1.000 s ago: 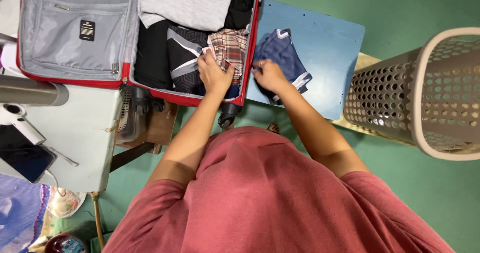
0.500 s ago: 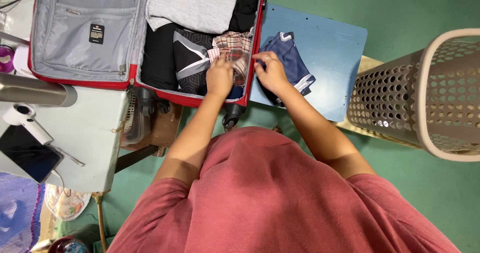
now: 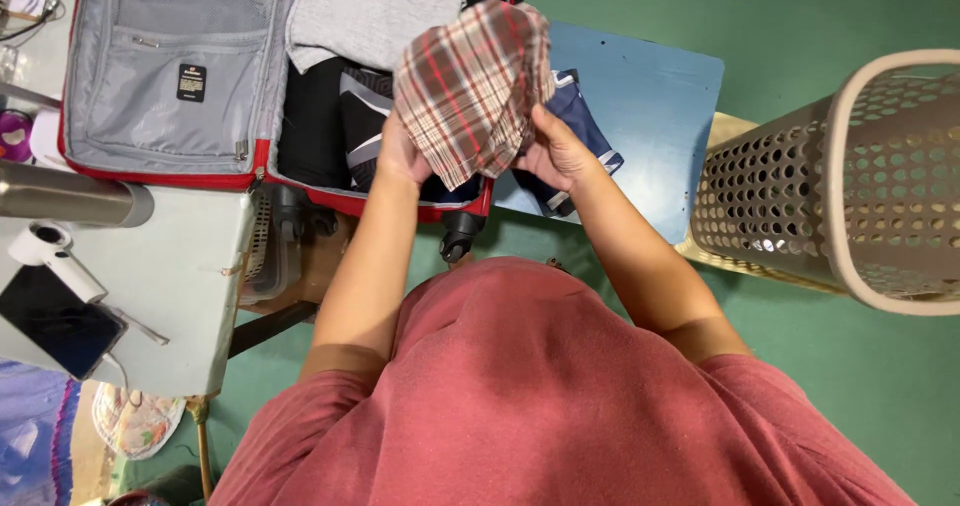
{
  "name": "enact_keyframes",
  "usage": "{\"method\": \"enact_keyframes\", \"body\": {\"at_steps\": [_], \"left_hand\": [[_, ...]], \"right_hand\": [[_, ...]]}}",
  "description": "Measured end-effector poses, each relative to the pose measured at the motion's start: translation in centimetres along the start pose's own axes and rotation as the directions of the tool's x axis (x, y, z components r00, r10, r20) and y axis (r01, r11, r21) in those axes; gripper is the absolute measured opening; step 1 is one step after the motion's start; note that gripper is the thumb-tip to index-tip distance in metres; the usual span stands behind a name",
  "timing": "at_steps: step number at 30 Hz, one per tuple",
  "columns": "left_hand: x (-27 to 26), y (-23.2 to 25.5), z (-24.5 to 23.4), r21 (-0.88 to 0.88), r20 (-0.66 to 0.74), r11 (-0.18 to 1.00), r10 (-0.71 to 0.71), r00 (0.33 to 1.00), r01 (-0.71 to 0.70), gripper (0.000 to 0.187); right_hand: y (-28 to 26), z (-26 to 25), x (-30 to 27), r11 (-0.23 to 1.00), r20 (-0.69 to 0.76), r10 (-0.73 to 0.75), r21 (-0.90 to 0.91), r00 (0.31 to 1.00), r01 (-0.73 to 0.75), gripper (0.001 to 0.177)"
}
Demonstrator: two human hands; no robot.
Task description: Sort clothes from a suitcase into a laundry basket.
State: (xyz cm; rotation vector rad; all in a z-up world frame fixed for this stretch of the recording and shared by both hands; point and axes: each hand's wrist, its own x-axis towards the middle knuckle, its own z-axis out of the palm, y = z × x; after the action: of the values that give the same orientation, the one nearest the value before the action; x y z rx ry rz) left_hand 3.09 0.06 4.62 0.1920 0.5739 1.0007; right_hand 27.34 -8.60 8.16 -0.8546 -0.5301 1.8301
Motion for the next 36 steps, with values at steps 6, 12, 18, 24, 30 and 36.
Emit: {"method": "enact_keyframes", "body": {"at_steps": [6,12,18,24,30,36], "left_hand": [[0.8,-6.1,2.5,0.106,0.061,0.975,-0.202,0.978,0.195,0.047],[0.3,-11.1,4.2,0.567,-0.077,0.801,-0.182,0.98,0.194,0.039],[1.4,-8.9,-0.4,0.758,-0.159,0.65,0.12,0.98,0.043,0.031],[-0.4,-4.7,-0.8,0.739,-0.203,0.674,0.229,0.952,-0.005,0.028],[-1.1,-4.2,-2.6,0.738,-0.267,0.674,0.266,0.926,0.019,0.028],[0.7,-4.2,-9.1,0.899,-0.149,0.421,0.555,0.819,-0.122,0.019]], "right_hand": [[-1.5,-0.2,-1.2,0.989,-0.037,-0.034,0.139,0.999,0.039,0.06],[-0.9,-8.7,-1.1,0.959,-0.279,-0.096,0.23,0.955,0.164,0.055],[-2.0,-13.6,-1.4,0.986,-0.439,-0.166,-0.082,0.883,0.145,0.055],[0.9,-15.5,0.6,0.162,-0.306,-0.781,-0.941,0.545,-0.296,0.055],[3.8,-9.3,-2.0,-0.479,0.286,-0.352,-0.873,0.891,0.091,0.058],[5.2,-10.5,-0.1,-0.471,-0.15,0.029,-0.874,0.988,-0.118,0.068]]}}
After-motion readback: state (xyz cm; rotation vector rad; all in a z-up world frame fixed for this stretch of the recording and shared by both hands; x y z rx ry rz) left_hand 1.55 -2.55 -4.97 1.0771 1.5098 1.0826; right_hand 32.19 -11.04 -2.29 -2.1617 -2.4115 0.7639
